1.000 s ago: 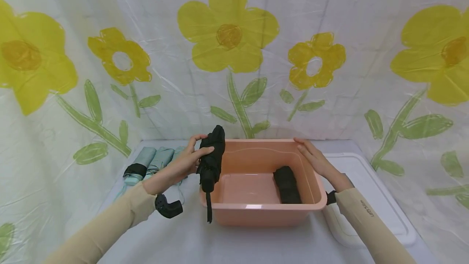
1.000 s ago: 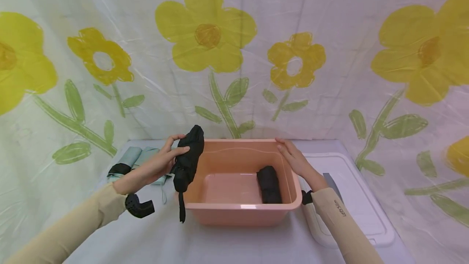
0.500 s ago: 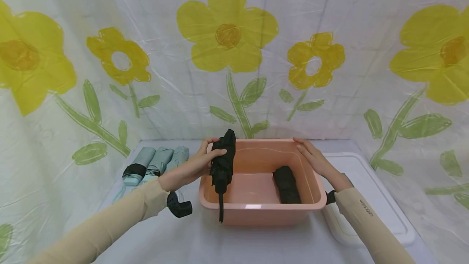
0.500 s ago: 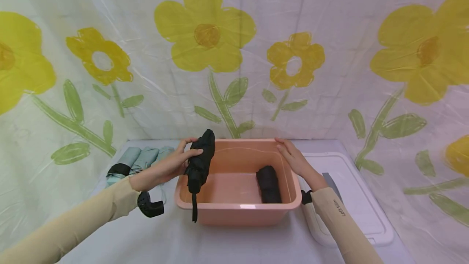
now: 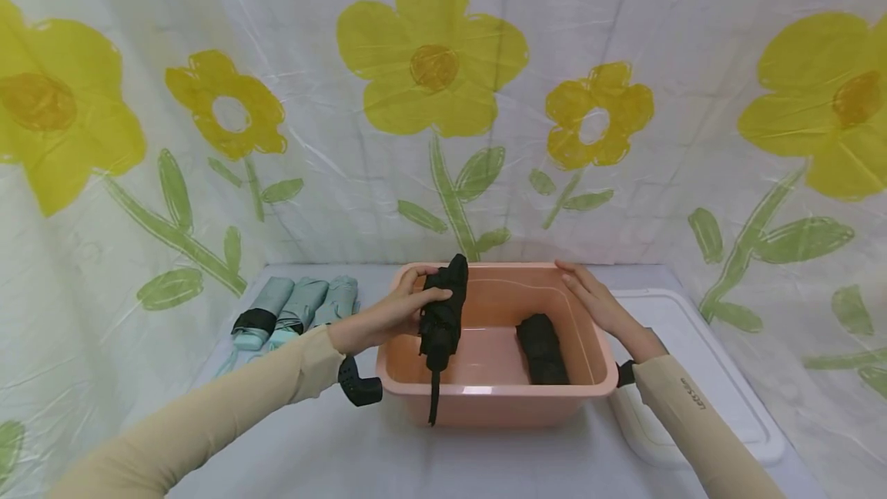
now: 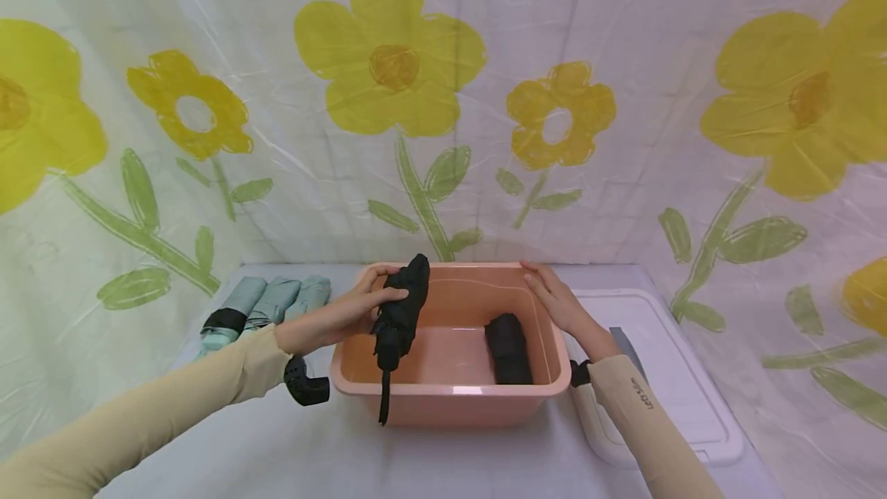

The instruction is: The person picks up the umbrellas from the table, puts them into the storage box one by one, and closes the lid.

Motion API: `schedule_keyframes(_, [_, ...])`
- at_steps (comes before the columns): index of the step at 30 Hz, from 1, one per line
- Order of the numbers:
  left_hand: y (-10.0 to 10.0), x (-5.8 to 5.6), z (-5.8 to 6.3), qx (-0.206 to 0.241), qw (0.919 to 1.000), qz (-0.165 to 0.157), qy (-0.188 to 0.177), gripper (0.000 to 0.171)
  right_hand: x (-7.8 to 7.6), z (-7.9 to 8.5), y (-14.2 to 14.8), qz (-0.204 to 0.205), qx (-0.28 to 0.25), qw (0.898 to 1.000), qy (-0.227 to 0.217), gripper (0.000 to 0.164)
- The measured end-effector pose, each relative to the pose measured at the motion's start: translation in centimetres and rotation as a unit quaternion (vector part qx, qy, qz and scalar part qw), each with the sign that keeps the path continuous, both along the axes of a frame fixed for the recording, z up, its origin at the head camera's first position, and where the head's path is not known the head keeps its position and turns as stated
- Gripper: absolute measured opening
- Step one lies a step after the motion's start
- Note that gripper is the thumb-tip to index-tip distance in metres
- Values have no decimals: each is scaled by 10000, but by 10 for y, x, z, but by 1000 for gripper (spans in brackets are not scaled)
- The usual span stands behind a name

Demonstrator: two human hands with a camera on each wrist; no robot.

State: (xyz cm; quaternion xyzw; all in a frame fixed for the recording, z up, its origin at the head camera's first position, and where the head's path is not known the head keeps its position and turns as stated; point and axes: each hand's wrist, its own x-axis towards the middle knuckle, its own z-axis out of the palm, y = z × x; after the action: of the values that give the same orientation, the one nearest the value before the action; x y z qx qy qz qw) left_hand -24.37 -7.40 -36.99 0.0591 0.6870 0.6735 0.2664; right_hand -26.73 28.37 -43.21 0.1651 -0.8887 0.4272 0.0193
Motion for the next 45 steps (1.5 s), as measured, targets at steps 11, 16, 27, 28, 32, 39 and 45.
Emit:
schedule_keyframes(11, [16,-12,-8,-241,9995,78,-202,60,1,0,-1,27,-1,10000,-11,49])
schedule_keyframes(16, [24,-22,-9,-338,9992,-82,-209,59,1,3,1,35,75,10000,-24,49])
schedule_keyframes(27, [41,-30,-9,-649,9960,-566,-225,56,0,2,1,64,89,9999,-15,47])
schedule_keyframes(28, [43,-31,-10,-675,9959,-555,-244,56,0,2,2,60,90,9999,2,47])
schedule_keyframes(32, [50,-32,-17,-638,9959,-565,-288,56,0,0,1,29,7,10000,0,49])
schedule_keyframes(39, [56,-30,-31,-707,9933,-894,-187,58,0,-1,0,76,-40,9999,-68,51])
schedule_keyframes(45, [71,-32,-41,-718,9937,-832,-229,59,0,0,0,32,-45,10000,-52,50])
